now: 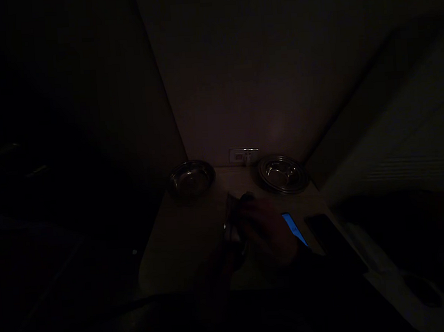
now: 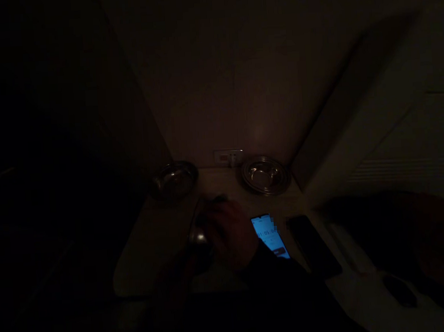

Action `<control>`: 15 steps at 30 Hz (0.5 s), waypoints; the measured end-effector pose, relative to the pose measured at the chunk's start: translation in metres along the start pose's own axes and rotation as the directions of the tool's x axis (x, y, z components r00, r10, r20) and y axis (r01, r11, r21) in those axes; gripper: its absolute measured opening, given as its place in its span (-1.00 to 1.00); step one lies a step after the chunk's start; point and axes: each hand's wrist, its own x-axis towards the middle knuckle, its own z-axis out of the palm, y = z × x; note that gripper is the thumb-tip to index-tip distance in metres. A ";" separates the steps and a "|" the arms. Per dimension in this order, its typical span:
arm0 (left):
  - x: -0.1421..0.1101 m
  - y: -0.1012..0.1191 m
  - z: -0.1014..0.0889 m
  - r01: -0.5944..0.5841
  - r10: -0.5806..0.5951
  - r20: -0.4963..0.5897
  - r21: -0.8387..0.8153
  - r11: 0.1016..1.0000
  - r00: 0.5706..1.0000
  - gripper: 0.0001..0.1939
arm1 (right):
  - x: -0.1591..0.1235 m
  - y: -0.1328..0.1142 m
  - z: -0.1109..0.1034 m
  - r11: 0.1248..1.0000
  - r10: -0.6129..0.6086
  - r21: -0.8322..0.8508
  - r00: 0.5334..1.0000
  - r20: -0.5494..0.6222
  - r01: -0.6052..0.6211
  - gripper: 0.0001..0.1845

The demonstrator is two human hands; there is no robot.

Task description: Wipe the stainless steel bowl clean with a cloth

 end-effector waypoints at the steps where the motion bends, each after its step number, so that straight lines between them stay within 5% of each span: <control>1: 0.000 0.001 0.001 -0.002 0.002 0.010 -0.003 1.000 1.000 -0.73 | -0.001 0.001 0.000 1.000 0.026 -0.008 1.000 -0.008 -0.026 -0.81; 7: -0.005 0.012 0.006 -0.035 0.036 0.020 -0.041 0.999 0.999 -0.69 | -0.003 -0.006 0.000 0.997 -0.074 0.026 0.996 0.048 0.073 -0.78; 11: -0.009 0.018 0.005 -0.049 0.050 0.009 -0.051 0.997 0.999 -0.69 | 0.006 -0.009 0.003 0.996 0.094 -0.003 0.996 0.000 -0.094 -0.85; 15: -0.010 0.020 0.005 -0.056 0.056 0.000 -0.058 0.997 0.998 -0.69 | 0.012 -0.009 0.003 1.000 0.019 0.003 0.998 0.068 -0.019 -0.83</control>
